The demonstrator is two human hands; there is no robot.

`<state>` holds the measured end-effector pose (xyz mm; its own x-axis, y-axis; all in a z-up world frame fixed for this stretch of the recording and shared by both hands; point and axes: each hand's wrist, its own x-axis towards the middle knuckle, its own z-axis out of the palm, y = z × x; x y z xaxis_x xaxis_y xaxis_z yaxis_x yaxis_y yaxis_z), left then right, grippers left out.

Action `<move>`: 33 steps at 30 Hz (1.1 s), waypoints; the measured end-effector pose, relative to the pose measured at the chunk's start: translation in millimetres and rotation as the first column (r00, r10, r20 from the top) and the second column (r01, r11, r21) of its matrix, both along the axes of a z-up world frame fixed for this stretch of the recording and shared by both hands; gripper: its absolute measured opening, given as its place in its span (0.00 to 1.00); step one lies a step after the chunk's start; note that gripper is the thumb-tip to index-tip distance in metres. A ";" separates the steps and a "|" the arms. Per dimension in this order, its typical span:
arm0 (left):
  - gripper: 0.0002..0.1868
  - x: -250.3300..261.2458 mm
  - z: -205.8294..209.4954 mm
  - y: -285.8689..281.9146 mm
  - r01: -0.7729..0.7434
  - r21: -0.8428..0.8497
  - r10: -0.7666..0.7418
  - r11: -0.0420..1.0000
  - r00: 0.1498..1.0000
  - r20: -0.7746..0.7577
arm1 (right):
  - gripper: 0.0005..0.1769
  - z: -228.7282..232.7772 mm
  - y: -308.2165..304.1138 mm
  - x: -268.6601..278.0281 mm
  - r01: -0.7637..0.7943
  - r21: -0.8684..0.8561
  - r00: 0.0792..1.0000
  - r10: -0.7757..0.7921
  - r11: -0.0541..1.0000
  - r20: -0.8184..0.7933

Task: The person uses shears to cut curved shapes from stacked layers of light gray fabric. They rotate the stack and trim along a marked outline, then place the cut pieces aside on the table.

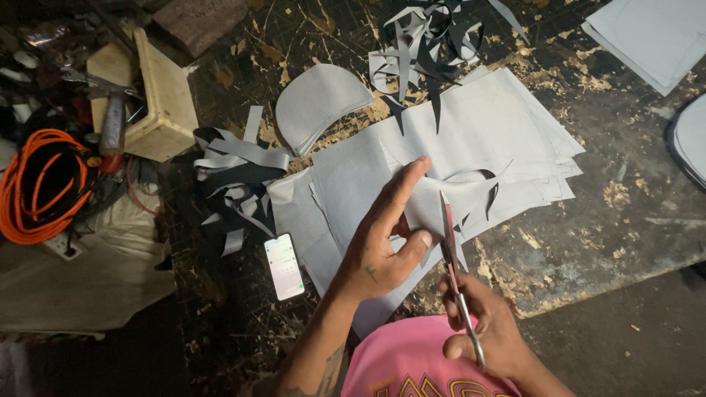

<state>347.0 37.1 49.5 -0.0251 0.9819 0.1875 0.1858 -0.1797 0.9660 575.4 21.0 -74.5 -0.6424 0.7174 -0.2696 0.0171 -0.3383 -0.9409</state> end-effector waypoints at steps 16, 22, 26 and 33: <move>0.42 -2.4 -10.7 2.1 -0.010 0.018 0.011 1.000 0.999 -0.050 | 0.39 -14.1 -7.4 -4.1 0.061 -0.089 0.992 -0.051 0.994 0.112; 0.43 -4.5 -15.3 1.0 -0.018 -0.056 0.015 0.998 0.998 -0.063 | 0.38 -13.9 -2.0 -3.5 0.069 -0.120 0.987 -0.050 0.990 0.151; 0.43 -1.1 -20.9 1.8 0.016 -0.054 -0.017 0.998 1.000 -0.010 | 0.38 -16.0 0.1 -6.9 0.078 -0.110 0.991 -0.065 0.991 0.116; 0.44 -4.1 -34.9 1.0 0.006 -0.156 0.005 0.988 0.998 0.067 | 0.35 -28.1 -2.3 -4.1 0.061 -0.079 0.973 -0.041 0.995 0.226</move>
<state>342.9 38.0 14.6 -0.0322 0.9990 0.0302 0.1198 -0.0261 0.9925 571.3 18.7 -102.6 -0.5218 0.7159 -0.4638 0.2049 -0.4226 -0.8829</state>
